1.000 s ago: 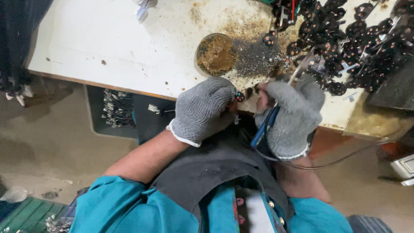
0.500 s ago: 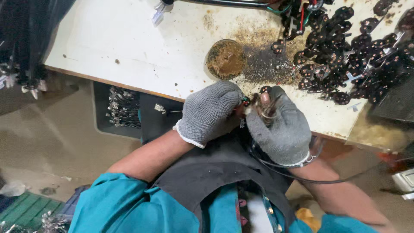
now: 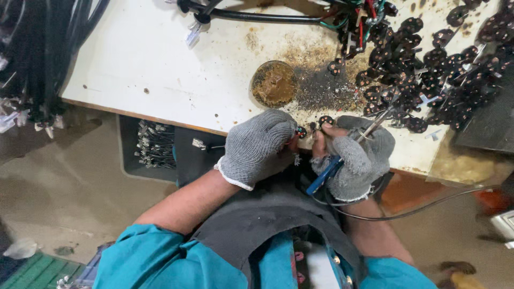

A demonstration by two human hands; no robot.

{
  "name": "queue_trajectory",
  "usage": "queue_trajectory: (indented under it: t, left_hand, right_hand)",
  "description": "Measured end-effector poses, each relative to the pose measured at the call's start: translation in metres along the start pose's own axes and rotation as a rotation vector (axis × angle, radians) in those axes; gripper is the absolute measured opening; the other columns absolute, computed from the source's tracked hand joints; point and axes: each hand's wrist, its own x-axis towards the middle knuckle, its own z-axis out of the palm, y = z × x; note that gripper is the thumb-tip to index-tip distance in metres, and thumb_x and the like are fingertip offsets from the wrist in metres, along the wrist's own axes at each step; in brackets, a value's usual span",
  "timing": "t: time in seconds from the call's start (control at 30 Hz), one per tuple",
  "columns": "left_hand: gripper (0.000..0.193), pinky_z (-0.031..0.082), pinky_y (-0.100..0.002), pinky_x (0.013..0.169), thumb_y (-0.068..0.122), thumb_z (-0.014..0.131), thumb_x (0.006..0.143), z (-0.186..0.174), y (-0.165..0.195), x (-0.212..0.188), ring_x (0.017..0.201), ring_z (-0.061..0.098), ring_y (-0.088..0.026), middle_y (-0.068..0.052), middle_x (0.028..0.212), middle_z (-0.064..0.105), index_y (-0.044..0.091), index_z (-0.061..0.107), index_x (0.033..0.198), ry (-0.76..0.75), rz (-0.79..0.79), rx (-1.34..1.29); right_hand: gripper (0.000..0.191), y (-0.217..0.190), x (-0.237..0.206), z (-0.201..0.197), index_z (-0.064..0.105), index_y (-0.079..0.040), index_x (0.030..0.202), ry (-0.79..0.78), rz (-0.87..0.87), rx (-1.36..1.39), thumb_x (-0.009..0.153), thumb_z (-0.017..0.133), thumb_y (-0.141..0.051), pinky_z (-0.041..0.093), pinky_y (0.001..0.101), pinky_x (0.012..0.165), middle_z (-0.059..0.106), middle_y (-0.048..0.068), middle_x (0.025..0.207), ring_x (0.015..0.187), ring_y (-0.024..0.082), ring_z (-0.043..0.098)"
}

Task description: The person, wearing fingerless gloves, solders wires to small connector plugs at a workbench. They hold a wire and connector in one hand, dip or touch the joint near a flux container, and apply a soldering iron to the joint, repeating the process for successive connectors and occasionally using pliers to handle parts.

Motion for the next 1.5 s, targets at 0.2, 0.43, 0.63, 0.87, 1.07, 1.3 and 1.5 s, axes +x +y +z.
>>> queue_trajectory:
  t: [0.2, 0.43, 0.63, 0.87, 1.07, 1.3, 1.5]
  left_hand:
    - [0.033, 0.057, -0.041, 0.074, 0.013, 0.081, 0.071, 0.0, -0.001, 0.0, 0.092, 0.07, -0.032, -0.011, 0.104, 0.067, 0.01, 0.062, 0.098, -0.02, 0.013, 0.015]
    - [0.04, 0.057, -0.041, 0.076, 0.019, 0.083, 0.066, -0.003, -0.003, -0.001, 0.094, 0.069, -0.033, -0.011, 0.106, 0.066, 0.011, 0.063, 0.1, -0.055, 0.007, -0.005]
    - [0.033, 0.058, -0.04, 0.077, 0.016, 0.084, 0.074, -0.001, -0.003, -0.003, 0.095, 0.07, -0.032, -0.01, 0.107, 0.067, 0.011, 0.065, 0.101, -0.054, -0.02, 0.024]
    - [0.045, 0.057, -0.042, 0.077, 0.018, 0.083, 0.07, 0.001, -0.01, -0.008, 0.097, 0.07, -0.034, -0.012, 0.112, 0.066, 0.009, 0.064, 0.11, -0.041, 0.033, -0.009]
    - [0.046, 0.058, -0.039, 0.077, 0.014, 0.077, 0.078, -0.035, 0.002, -0.016, 0.099, 0.071, -0.033, -0.011, 0.118, 0.066, 0.012, 0.063, 0.121, -0.145, -0.048, -0.035]
    - [0.019, 0.053, -0.042, 0.067, 0.021, 0.076, 0.083, -0.113, 0.011, 0.004, 0.083, 0.069, -0.032, -0.006, 0.09, 0.07, 0.017, 0.073, 0.101, -0.453, -0.17, 0.098]
    - [0.009, 0.045, -0.036, 0.054, 0.023, 0.077, 0.092, -0.153, 0.047, 0.071, 0.07, 0.067, -0.024, -0.004, 0.086, 0.072, 0.017, 0.074, 0.098, -0.001, 0.257, 0.52]
  right_hand:
    - [0.021, -0.005, -0.005, -0.013, 0.074, -0.004, 0.106, -0.095, 0.189, 0.127, 0.087, 0.083, -0.008, 0.053, 0.0376, 0.077, 0.068, 0.011, 0.088, 0.082, 0.025, 0.066]
    - [0.02, -0.016, -0.018, -0.025, 0.07, -0.002, 0.119, -0.209, 0.361, 0.333, 0.101, 0.069, -0.01, 0.054, 0.0344, 0.1, 0.073, 0.011, 0.109, 0.101, 0.022, 0.07]
    - [0.013, -0.026, -0.009, -0.007, 0.074, -0.003, 0.11, -0.189, 0.315, 0.373, 0.097, 0.073, -0.001, 0.06, 0.0325, 0.096, 0.077, 0.01, 0.105, 0.101, 0.021, 0.077]
    - [0.014, -0.02, -0.011, 0.004, 0.073, 0.0, 0.106, -0.135, 0.203, 0.381, 0.093, 0.072, 0.005, 0.06, 0.0326, 0.094, 0.076, 0.013, 0.102, 0.1, 0.023, 0.076]
    - [0.017, -0.02, -0.015, 0.001, 0.077, 0.008, 0.105, -0.133, 0.923, 0.977, 0.092, 0.069, 0.0, 0.053, 0.0318, 0.073, 0.076, 0.017, 0.093, 0.081, 0.023, 0.07]
    - [0.017, -0.017, -0.018, -0.015, 0.064, 0.001, 0.106, -0.093, 0.41, 0.635, 0.096, 0.077, -0.005, 0.061, 0.0318, 0.096, 0.076, 0.014, 0.107, 0.107, 0.023, 0.077]
    - [0.007, -0.004, -0.014, -0.03, 0.068, 0.005, 0.11, 0.034, 0.269, 0.315, 0.107, 0.07, -0.001, 0.059, 0.0295, 0.088, 0.073, 0.016, 0.104, 0.093, 0.025, 0.073]
